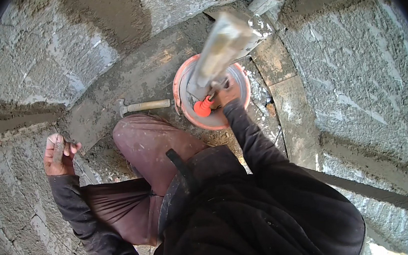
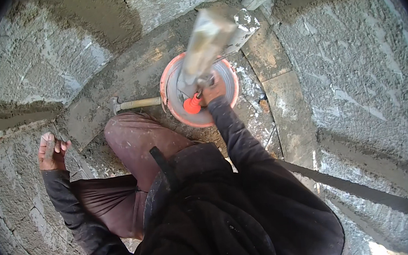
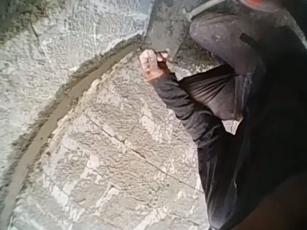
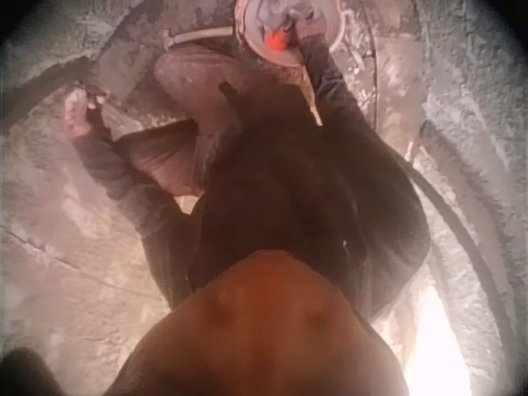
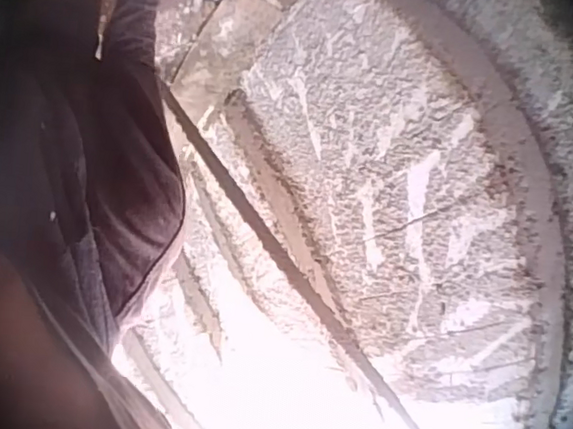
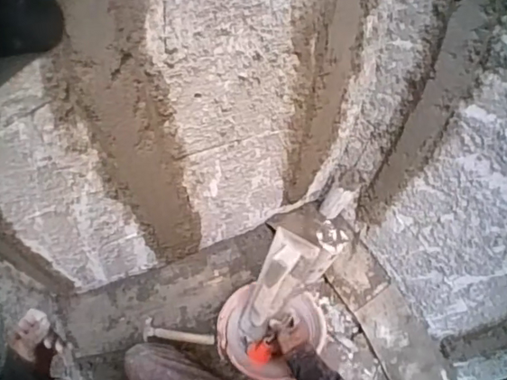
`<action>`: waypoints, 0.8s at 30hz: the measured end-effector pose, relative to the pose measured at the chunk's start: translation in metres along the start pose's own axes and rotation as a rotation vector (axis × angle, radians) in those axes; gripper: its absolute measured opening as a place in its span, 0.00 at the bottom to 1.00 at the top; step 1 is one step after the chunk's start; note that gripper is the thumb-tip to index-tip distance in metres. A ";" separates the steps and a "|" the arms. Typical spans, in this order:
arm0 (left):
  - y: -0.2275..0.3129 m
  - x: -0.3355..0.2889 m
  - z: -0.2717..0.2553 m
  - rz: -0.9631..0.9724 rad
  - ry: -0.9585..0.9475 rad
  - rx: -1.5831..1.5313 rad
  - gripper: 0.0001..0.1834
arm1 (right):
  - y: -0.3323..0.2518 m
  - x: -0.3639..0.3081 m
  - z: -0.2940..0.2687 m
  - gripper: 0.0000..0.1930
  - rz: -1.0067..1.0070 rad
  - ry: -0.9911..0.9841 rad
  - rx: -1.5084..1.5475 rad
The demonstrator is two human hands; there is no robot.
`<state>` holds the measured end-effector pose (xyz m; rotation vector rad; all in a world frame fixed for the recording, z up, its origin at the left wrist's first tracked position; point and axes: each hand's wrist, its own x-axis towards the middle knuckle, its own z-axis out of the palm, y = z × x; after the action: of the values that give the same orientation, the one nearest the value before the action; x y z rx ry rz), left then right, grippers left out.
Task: The person uses a hammer to knock pieces off a small wooden wedge, holds the wedge against a concrete wall, and later pulls a string from a bucket to set up a guideline.
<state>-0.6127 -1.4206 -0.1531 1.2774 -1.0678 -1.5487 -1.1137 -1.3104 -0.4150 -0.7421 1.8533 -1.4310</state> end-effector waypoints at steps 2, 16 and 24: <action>-0.002 0.001 0.003 0.000 -0.006 -0.005 0.06 | -0.002 -0.020 0.016 0.16 -0.202 -0.024 -0.159; -0.005 -0.003 -0.008 -0.004 0.033 -0.034 0.07 | -0.025 -0.028 0.007 0.08 -0.296 -0.160 -0.414; -0.006 -0.004 -0.013 0.014 0.063 -0.042 0.08 | -0.043 -0.021 -0.031 0.07 -0.099 -0.017 -0.091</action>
<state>-0.6003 -1.4165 -0.1593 1.2784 -0.9976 -1.5031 -1.1238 -1.2859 -0.3644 -0.8999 1.9017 -1.4045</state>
